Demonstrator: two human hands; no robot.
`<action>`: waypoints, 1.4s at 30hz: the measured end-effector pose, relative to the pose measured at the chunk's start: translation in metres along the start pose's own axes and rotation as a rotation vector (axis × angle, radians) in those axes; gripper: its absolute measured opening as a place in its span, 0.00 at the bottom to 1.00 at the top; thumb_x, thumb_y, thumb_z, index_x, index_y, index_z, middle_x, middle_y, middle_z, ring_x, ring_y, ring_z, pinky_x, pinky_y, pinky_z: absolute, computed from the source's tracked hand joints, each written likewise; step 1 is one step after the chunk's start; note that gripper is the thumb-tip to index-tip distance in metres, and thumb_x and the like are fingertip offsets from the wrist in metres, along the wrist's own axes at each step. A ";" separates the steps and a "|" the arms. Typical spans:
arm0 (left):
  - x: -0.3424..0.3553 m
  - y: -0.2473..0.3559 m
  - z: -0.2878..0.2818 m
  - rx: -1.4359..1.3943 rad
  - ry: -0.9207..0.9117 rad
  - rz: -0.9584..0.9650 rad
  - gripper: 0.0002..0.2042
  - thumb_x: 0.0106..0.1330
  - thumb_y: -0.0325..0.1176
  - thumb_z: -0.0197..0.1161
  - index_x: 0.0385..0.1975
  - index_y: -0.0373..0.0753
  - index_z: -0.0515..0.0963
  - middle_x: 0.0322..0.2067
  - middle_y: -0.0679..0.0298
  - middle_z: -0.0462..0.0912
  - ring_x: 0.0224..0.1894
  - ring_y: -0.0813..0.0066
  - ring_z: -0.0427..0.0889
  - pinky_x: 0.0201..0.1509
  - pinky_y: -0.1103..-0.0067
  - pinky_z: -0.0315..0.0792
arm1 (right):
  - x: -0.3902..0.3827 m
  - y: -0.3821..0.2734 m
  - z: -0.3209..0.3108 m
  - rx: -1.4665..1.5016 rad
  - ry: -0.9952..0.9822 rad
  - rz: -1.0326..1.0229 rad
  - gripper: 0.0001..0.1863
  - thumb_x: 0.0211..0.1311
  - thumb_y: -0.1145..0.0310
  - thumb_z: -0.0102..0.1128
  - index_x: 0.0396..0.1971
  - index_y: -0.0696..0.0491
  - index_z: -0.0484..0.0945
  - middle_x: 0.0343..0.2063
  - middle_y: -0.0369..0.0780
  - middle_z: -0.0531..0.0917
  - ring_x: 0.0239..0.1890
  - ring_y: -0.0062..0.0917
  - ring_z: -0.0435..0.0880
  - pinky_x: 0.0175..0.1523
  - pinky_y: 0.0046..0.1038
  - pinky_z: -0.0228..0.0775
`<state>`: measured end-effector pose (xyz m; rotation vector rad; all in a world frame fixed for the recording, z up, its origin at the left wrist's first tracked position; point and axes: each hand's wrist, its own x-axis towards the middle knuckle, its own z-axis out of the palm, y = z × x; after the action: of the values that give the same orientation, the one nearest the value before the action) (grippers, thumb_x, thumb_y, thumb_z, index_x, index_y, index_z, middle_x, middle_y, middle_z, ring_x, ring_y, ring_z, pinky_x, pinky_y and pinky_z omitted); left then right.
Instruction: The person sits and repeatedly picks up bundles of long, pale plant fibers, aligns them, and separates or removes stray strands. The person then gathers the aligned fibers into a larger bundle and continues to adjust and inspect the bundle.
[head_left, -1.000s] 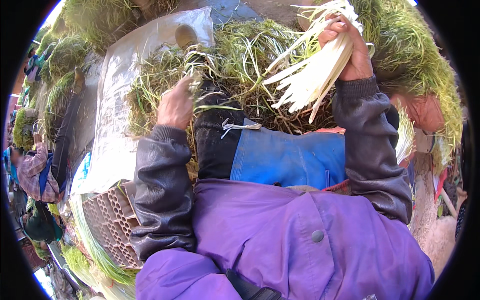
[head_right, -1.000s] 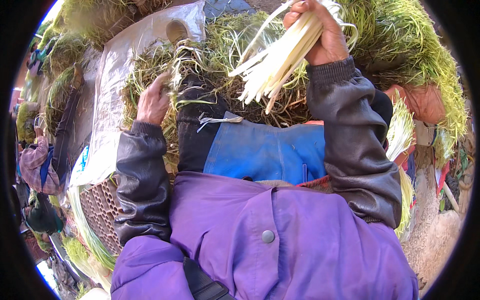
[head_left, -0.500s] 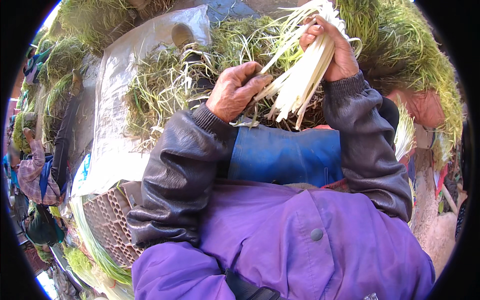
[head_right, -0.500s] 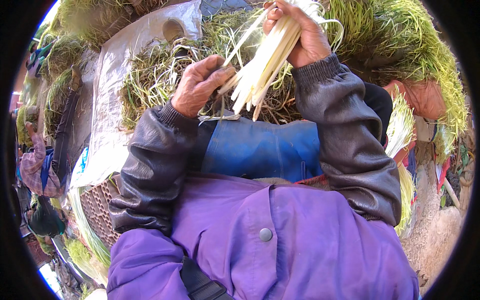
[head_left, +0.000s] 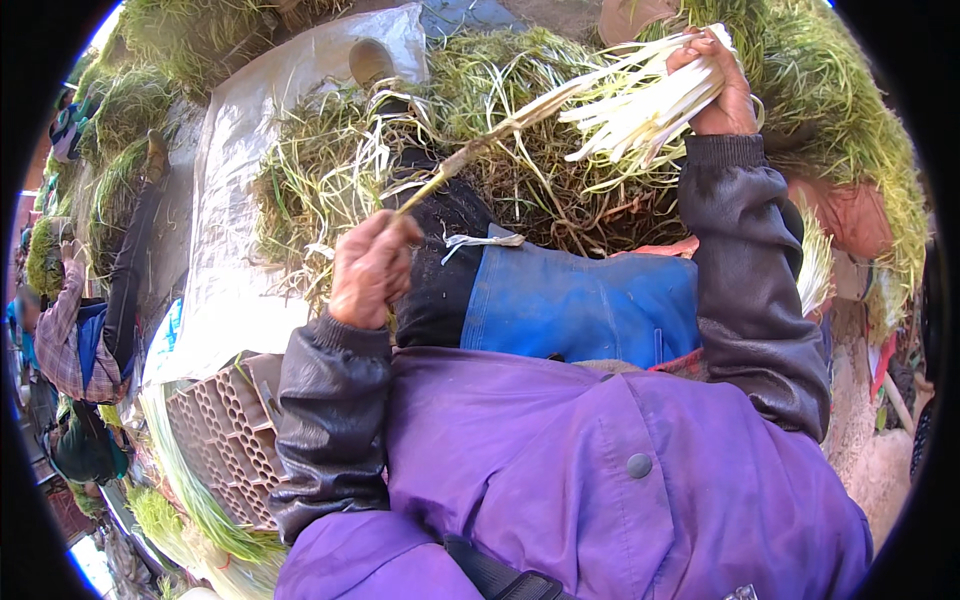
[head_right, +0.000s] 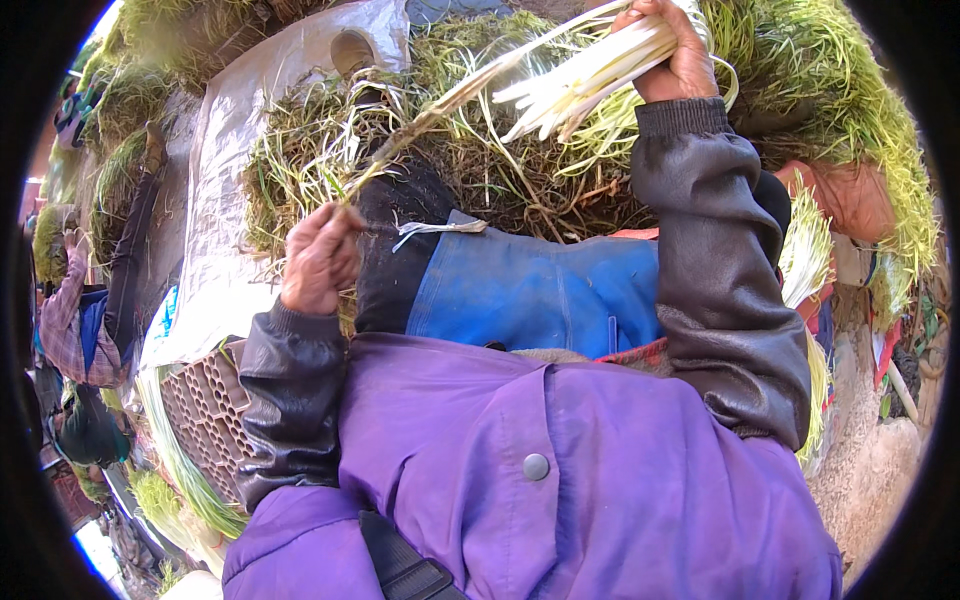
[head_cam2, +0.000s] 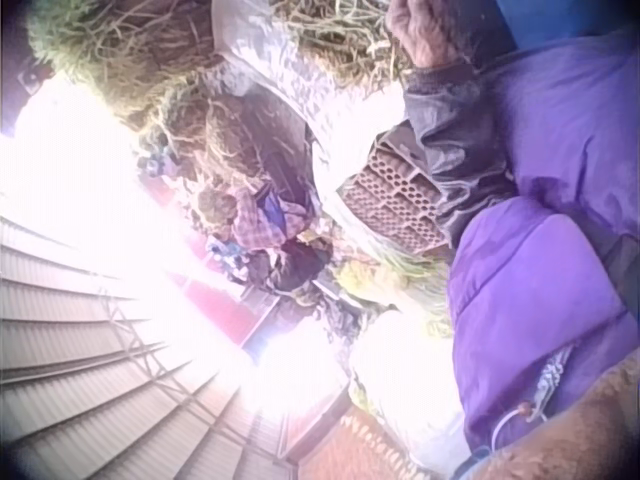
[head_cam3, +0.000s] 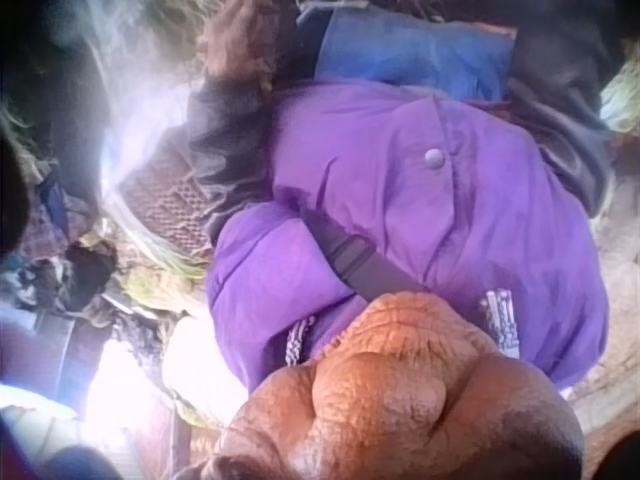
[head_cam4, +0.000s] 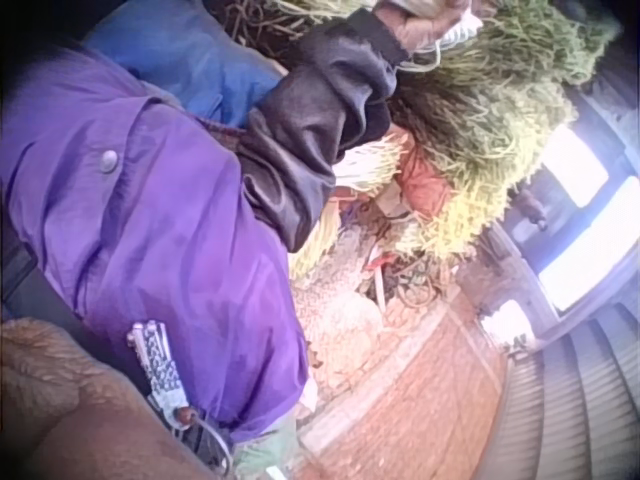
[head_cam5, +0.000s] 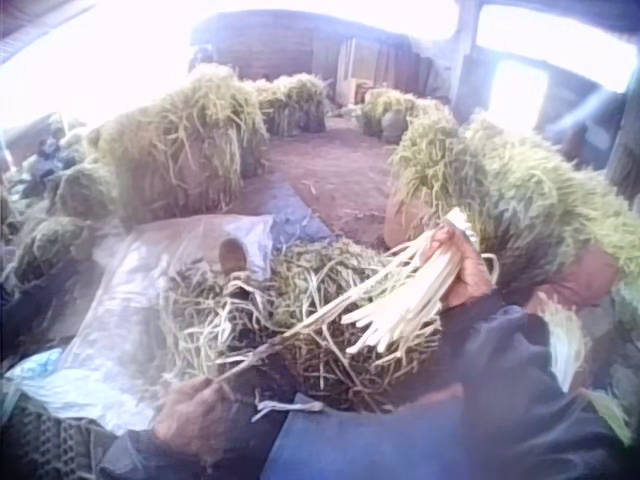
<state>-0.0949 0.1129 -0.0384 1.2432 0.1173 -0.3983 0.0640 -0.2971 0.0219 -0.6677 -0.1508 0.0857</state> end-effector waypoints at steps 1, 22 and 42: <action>-0.005 -0.002 -0.008 -0.105 0.009 0.029 0.11 0.76 0.37 0.53 0.35 0.37 0.76 0.11 0.77 0.59 0.09 0.88 0.54 0.12 0.86 0.50 | 0.001 -0.001 -0.003 -0.058 0.028 0.015 0.16 0.56 0.79 0.67 0.43 0.60 0.72 0.29 0.35 0.78 0.35 0.23 0.77 0.46 0.23 0.73; 0.016 -0.010 -0.083 1.283 0.353 0.460 0.18 0.65 0.34 0.62 0.53 0.35 0.75 0.53 0.49 0.77 0.54 0.51 0.77 0.56 0.66 0.72 | -0.006 -0.019 0.012 0.083 -0.068 -0.036 0.18 0.59 0.79 0.64 0.47 0.64 0.70 0.30 0.36 0.80 0.35 0.19 0.79 0.46 0.24 0.74; 0.076 0.042 0.110 -0.029 -0.221 0.203 0.10 0.73 0.35 0.58 0.44 0.36 0.80 0.21 0.69 0.78 0.17 0.86 0.70 0.19 0.88 0.63 | -0.042 0.049 0.059 -0.064 0.070 0.242 0.20 0.52 0.75 0.72 0.45 0.58 0.77 0.37 0.45 0.86 0.28 0.21 0.84 0.33 0.27 0.81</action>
<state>-0.0239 0.0029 0.0123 1.1624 -0.1903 -0.3535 0.0116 -0.2283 0.0323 -0.7503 -0.0050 0.2902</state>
